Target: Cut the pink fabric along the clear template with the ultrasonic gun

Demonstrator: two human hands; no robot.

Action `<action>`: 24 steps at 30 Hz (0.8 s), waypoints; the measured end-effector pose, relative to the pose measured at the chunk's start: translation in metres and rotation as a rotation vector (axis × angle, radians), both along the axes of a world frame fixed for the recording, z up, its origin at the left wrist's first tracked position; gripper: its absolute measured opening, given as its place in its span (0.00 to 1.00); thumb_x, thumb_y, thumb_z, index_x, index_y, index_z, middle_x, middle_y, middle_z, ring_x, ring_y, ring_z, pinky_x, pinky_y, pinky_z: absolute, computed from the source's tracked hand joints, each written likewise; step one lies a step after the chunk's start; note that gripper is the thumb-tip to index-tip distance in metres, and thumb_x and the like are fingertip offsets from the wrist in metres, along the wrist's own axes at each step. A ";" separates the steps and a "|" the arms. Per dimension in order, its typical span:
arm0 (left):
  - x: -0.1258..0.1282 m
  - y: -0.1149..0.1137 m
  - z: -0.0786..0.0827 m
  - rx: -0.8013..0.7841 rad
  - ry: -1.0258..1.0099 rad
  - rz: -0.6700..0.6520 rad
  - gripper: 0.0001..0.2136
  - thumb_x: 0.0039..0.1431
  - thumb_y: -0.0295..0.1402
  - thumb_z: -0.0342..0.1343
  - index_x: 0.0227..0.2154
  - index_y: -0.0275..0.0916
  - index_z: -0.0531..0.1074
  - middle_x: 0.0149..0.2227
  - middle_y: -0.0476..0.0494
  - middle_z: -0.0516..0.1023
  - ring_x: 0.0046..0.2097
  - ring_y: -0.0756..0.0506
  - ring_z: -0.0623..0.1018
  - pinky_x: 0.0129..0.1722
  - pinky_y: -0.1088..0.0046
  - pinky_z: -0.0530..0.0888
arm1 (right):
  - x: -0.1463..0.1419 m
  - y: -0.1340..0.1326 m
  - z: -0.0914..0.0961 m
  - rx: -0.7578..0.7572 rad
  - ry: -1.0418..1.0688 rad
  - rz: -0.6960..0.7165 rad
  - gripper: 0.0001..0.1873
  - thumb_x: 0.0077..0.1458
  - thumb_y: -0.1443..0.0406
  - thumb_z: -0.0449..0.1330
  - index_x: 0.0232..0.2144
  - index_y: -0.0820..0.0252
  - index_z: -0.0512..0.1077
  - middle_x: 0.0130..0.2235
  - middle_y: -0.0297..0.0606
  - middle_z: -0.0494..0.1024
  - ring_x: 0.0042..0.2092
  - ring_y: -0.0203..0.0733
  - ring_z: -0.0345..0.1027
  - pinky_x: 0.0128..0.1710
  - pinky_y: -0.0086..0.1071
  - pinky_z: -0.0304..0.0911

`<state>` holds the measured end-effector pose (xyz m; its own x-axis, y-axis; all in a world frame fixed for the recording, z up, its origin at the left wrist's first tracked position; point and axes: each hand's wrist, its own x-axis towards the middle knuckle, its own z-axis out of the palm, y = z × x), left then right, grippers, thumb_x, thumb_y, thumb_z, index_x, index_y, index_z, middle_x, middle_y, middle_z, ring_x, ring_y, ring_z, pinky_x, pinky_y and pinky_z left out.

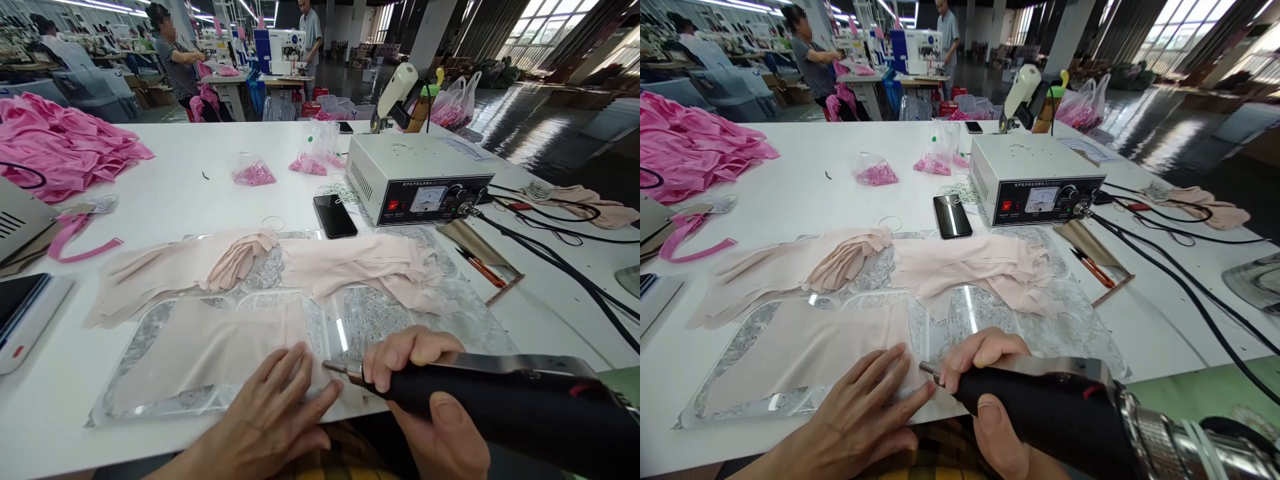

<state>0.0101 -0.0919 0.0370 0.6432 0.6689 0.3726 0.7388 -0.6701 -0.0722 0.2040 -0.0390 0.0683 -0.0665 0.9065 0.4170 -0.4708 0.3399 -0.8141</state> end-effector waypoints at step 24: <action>-0.002 -0.002 -0.008 -0.003 -0.027 0.003 0.22 0.63 0.50 0.55 0.55 0.44 0.69 0.47 0.39 0.73 0.54 0.36 0.72 0.51 0.59 0.70 | 0.010 -0.007 0.007 -0.034 0.060 -0.062 0.08 0.55 0.58 0.57 0.34 0.55 0.68 0.29 0.32 0.68 0.23 0.34 0.64 0.23 0.33 0.67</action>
